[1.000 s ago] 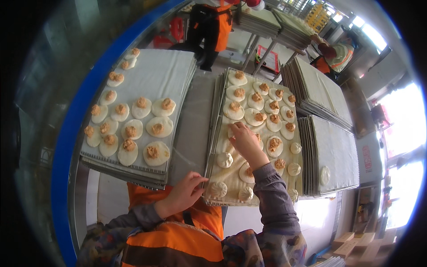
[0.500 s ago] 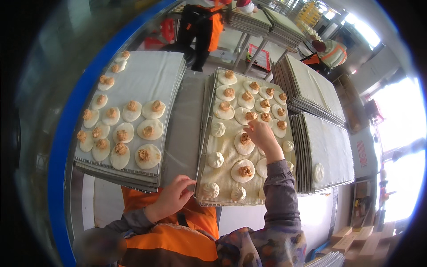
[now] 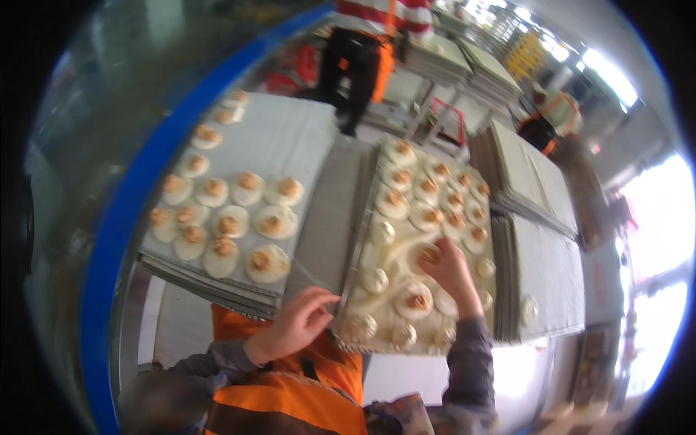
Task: The person repeatedly picks dough discs and filling portions from a blue conveyor belt, places them on metal trays, and folds the dough around the filling to form buns. The person arranges the finished buns on trays and continues the cycle throughout the clip.
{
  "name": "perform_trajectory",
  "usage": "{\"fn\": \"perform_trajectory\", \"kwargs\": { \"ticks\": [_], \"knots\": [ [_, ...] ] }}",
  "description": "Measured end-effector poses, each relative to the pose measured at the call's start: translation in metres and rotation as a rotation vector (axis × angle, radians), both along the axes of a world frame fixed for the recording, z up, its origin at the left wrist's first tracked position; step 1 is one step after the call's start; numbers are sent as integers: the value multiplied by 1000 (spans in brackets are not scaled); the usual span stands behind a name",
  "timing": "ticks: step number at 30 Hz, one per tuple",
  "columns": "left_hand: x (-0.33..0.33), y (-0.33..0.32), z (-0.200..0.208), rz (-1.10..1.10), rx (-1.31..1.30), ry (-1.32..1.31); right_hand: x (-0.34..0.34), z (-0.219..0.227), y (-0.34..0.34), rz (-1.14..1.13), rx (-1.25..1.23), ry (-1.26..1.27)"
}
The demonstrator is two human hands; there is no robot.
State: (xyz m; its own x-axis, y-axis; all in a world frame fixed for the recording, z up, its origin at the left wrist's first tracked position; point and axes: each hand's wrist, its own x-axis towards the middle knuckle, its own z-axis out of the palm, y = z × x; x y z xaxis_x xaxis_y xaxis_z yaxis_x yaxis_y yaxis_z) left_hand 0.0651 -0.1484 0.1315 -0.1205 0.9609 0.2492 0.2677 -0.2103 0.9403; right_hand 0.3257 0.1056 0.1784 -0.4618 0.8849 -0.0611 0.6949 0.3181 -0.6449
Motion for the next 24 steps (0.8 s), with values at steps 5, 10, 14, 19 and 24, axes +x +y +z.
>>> {"fn": "perform_trajectory", "kwargs": {
  "ticks": [5, 10, 14, 19, 24],
  "knots": [
    [9, 27, 5, -72, -153, -647, -33, 58, -65, 170, -511, 778],
    [20, 1, 4, -195, -235, -1346, -98, 34, -169, 225, -307, 475],
    [-1, -39, -4, -142, -366, -1085, -108, 12, -203, 241, -119, 291],
    [-4, -63, -10, -9, -439, -858, -113, -14, -220, 113, -259, 332],
    [-1, -72, -22, 55, -389, -873, -116, -36, -229, 209, -20, 327]
  ]
}}
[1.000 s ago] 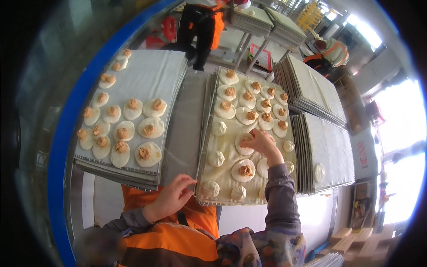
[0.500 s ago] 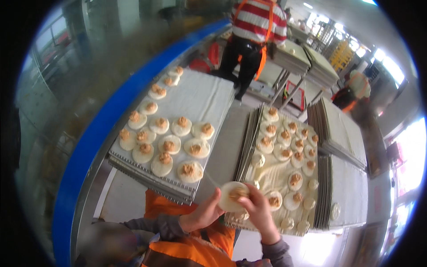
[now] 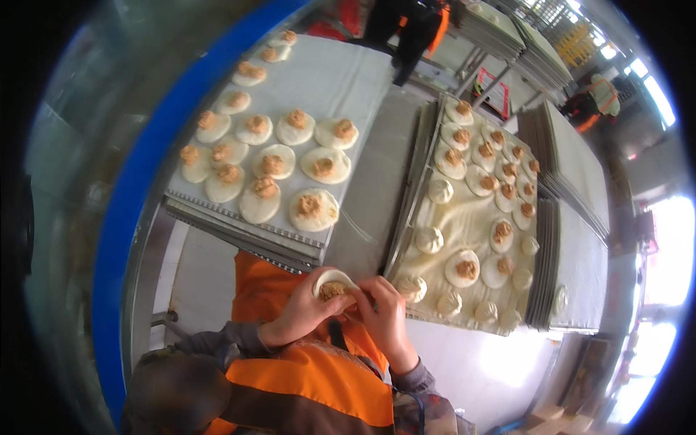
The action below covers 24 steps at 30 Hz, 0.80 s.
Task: The person repeatedly picks dough discs and filling portions from a blue conveyor belt, places them on metal trays, and folds the dough around the filling to form buns. The person arranges the finished buns on trays and continues the cycle throughout the clip.
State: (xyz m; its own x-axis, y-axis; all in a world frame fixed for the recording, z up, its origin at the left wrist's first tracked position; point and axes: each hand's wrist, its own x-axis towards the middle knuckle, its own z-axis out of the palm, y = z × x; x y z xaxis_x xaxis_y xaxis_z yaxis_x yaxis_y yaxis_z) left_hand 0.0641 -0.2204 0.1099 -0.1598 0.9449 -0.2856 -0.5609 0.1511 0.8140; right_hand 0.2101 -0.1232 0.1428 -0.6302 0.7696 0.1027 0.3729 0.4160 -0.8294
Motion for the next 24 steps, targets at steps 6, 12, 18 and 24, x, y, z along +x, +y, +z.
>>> {"fn": "perform_trajectory", "kwargs": {
  "ticks": [6, 12, 18, 24],
  "knots": [
    [-13, -5, 4, -204, 0, 121, 9, 3, -1, -5, -380, 98],
    [-20, -11, 7, -268, -71, 180, 11, 0, 2, 161, -24, -95],
    [-14, -17, -5, -284, -218, 6, 15, 2, -3, 240, -27, -14],
    [-17, -15, -14, -391, -81, 146, 16, 6, 5, 411, 202, -43]
  ]
}}
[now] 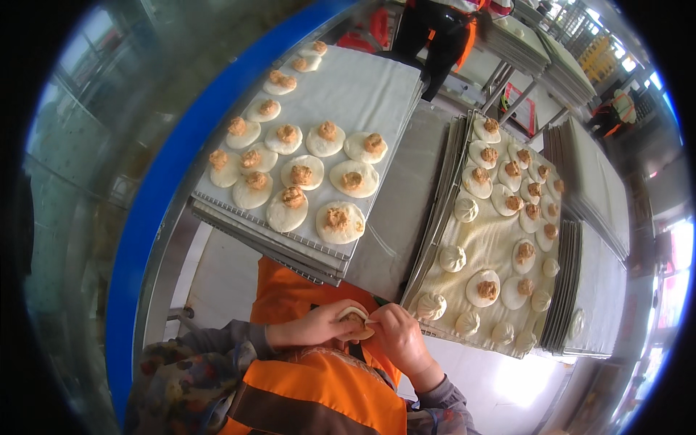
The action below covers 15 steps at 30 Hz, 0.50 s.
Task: The person repeatedly picks dough discs and filling portions from a blue conveyor belt, places them on metal trays, and folds the dough around the filling to form buns. The person arranges the finished buns on trays and continues the cycle throughout the clip.
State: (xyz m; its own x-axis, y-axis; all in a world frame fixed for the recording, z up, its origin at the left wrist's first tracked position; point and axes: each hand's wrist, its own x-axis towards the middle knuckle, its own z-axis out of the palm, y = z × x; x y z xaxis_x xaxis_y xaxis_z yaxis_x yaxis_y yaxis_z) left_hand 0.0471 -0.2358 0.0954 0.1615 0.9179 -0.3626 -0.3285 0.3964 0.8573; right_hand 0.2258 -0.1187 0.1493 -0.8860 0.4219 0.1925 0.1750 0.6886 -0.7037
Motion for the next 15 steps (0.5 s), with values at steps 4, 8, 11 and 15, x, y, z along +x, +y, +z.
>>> {"fn": "perform_trajectory", "kwargs": {
  "ticks": [4, 8, 11, 15],
  "knots": [
    [-2, 5, -5, -41, 178, 100, 3, 3, -3, -100, -241, -6],
    [-2, 7, -4, 22, 276, 250, 3, 1, 1, -160, -271, -29],
    [-3, 6, 3, 38, -55, -138, 2, 2, 3, -77, -5, 12],
    [3, 3, 12, 32, -42, -116, 3, 8, 1, -129, -186, 13]
  ]
}}
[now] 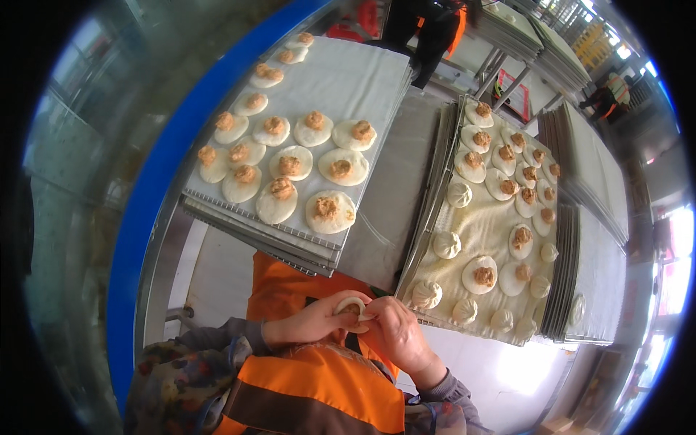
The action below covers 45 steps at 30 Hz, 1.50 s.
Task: The person repeatedly picks dough discs and filling portions from a blue conveyor belt, places them on metal trays, and folds the dough around the filling to form buns. The person arranges the finished buns on trays and continues the cycle throughout the clip.
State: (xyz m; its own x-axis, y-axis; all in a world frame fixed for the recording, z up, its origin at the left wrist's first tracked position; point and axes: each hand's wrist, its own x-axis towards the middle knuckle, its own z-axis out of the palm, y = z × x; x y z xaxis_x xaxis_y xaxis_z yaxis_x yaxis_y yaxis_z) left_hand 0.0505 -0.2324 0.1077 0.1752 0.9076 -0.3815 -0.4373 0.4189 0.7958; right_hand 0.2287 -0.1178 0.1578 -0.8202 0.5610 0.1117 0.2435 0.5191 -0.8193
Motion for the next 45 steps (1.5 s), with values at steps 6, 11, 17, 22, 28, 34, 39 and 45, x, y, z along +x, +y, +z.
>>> {"fn": "perform_trajectory", "kwargs": {
  "ticks": [6, 11, 17, 22, 28, 34, 39, 45],
  "knots": [
    [-5, 2, -4, -135, -133, -104, 1, 5, 1, 285, 342, -20],
    [-7, 11, -14, -197, 308, -53, 0, -5, 0, 143, 158, -52],
    [3, -1, -8, 66, 13, 79, -3, -1, 4, 183, 339, -91],
    [1, 7, 0, 72, 488, 450, -8, 12, 3, 112, 44, -24],
    [-10, 15, -1, -66, 595, 701, -10, 3, 5, 203, 255, 8],
    [-8, 5, -7, 2, 315, 274, -12, -3, 6, 23, 250, -21],
    [2, 3, 0, 38, 538, 501, -5, 1, 3, 39, 108, 56],
    [-11, 10, 2, -161, 271, 199, 0, -6, 10, 229, 446, 65]
  ]
}}
